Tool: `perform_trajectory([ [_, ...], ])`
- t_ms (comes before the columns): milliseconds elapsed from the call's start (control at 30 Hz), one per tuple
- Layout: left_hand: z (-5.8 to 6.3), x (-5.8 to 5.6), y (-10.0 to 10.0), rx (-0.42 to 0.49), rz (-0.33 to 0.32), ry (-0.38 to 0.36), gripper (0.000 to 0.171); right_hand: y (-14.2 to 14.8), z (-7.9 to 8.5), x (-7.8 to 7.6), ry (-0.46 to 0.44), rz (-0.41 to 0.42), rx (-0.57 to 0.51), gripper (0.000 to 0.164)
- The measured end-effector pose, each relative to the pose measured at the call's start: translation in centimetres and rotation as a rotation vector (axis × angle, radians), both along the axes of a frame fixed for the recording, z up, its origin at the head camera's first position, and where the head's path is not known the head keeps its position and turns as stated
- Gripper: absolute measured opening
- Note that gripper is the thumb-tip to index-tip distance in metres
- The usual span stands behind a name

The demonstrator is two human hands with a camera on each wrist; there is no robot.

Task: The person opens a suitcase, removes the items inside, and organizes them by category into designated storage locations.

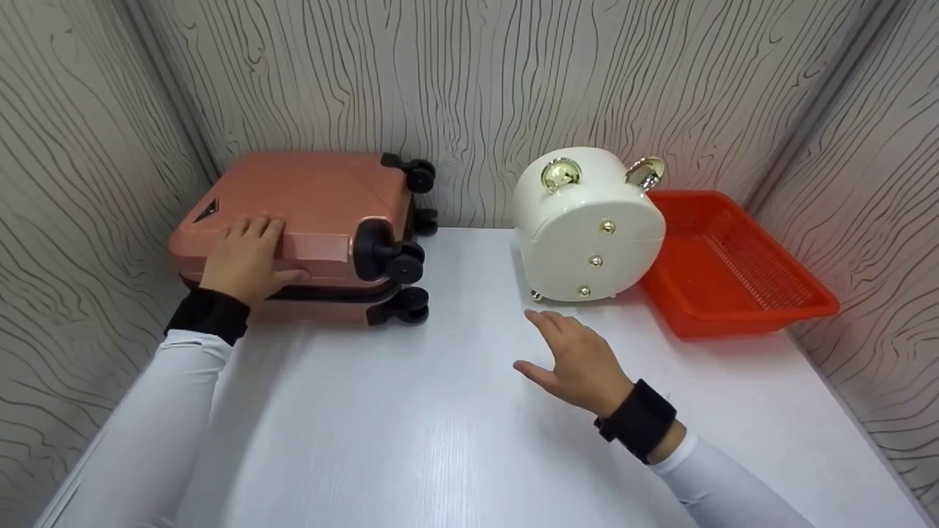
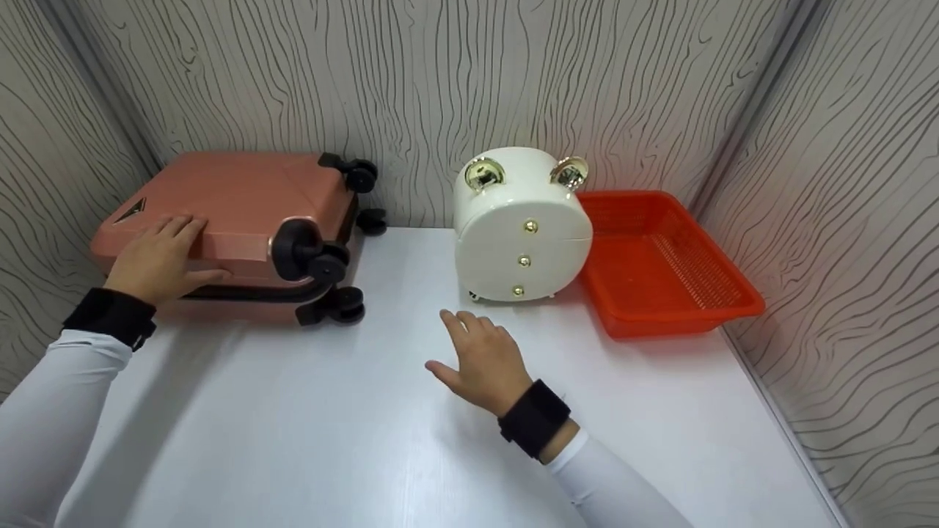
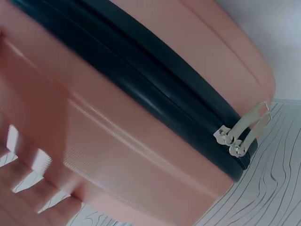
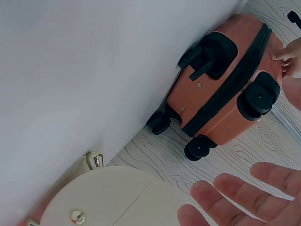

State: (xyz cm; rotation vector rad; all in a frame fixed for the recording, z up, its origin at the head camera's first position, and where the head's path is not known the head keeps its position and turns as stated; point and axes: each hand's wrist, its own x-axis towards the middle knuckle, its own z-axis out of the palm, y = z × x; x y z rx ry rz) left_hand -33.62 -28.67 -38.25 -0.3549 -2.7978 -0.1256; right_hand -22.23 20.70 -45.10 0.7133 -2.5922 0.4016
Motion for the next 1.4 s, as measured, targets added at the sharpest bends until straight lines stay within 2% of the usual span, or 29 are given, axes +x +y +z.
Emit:
perform_trajectory([
  [233, -0.4, 0.8, 1.1, -0.002, 0.011, 0.043, 0.095, -2.1, 0.6, -3.1, -0.090, 0.009, -0.021, 0.072],
  [433, -1.4, 2.2, 4.3, -0.042, 0.022, 0.156, 0.092, -3.1, 0.1, -4.9, -0.122, -0.005, -0.043, 0.070],
  [633, -2.2, 4.8, 9.1, -0.112, 0.055, 0.269, 0.086, -5.1, 0.5, -6.2, -0.036, 0.026, -0.093, 0.071],
  [700, -2.3, 5.7, 10.4, -0.115, 0.036, 0.295, 0.081, -6.2, 1.0, -6.6, 0.008, 0.035, -0.099, 0.073],
  [800, -2.0, 7.0, 11.6, -0.098, -0.040, 0.313, 0.071, -8.0, 1.8, -7.2, 0.075, 0.043, -0.098, 0.079],
  [900, -1.4, 7.9, 12.1, -0.076, -0.134, 0.290, 0.067, -9.8, 2.6, -7.5, 0.134, 0.041, -0.075, 0.088],
  [967, -0.8, 8.6, 12.2, -0.057, -0.179, 0.249, 0.066, -10.9, 3.1, -7.7, 0.158, 0.042, -0.038, 0.093],
  [1133, 0.1, 9.9, 12.0, 0.032, -0.210, 0.105, 0.070, -13.0, 3.8, -8.7, 0.145, 0.061, 0.121, 0.098],
  [1200, 0.3, 10.1, 11.6, 0.053, -0.190, 0.069, 0.069, -13.5, 3.8, -9.1, 0.132, 0.068, 0.164, 0.094],
  [1267, 0.8, 10.2, 10.7, 0.057, -0.141, 0.053, 0.065, -13.9, 3.7, -9.5, 0.136, 0.069, 0.181, 0.087],
  [1400, 2.3, 10.2, 8.1, 0.089, 0.036, -0.040, 0.069, -14.5, 3.4, -10.0, 0.202, 0.077, 0.157, 0.073],
])
